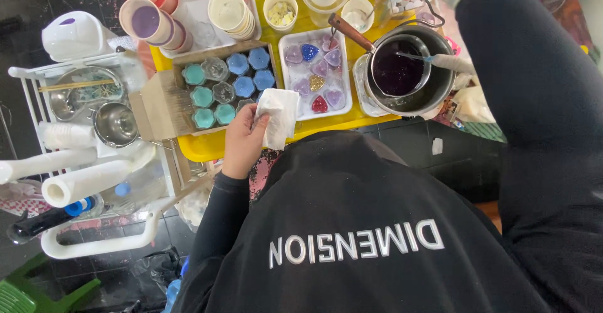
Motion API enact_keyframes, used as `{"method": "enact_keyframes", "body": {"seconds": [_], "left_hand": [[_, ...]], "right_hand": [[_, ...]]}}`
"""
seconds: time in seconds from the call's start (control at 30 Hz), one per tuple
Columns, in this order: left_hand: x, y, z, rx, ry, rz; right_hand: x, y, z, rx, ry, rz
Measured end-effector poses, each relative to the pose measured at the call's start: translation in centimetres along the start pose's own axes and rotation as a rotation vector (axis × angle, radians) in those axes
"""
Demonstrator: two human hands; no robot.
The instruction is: Inspecting and cleaning heart-shaped wax melts with tweezers and a cloth, then organizing them onto a sorting surface.
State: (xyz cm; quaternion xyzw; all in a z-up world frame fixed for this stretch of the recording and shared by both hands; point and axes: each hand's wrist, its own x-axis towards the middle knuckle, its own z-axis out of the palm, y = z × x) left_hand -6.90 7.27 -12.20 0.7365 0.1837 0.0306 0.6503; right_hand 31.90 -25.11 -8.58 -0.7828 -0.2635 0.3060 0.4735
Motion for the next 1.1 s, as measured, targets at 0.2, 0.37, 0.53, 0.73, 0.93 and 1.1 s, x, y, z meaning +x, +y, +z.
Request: {"method": "enact_keyframes", "body": {"seconds": [0.2, 0.37, 0.53, 0.73, 0.93, 1.1], "left_hand": [[-0.6, 0.2, 0.0, 0.008, 0.046, -0.030], [-0.9, 0.0, -0.1, 0.025, 0.072, -0.049], [-0.7, -0.3, 0.6, 0.015, 0.057, -0.055], [-0.2, 0.4, 0.9, 0.038, 0.037, -0.027], [0.2, 0.0, 0.9, 0.078, 0.016, -0.065], [0.2, 0.3, 1.1, 0.072, 0.003, -0.053]], "right_hand": [[6.4, 0.5, 3.3, -0.163, 0.045, 0.312], [8.3, 0.0, 5.0, -0.135, 0.077, 0.474], [10.4, -2.4, 6.7, -0.106, 0.179, 0.747], [11.2, 2.1, 6.0, 0.116, 0.108, 0.601], [10.8, 1.2, 6.6, 0.079, 0.134, 0.615], [10.8, 1.2, 6.9, 0.099, 0.193, 0.647]]}}
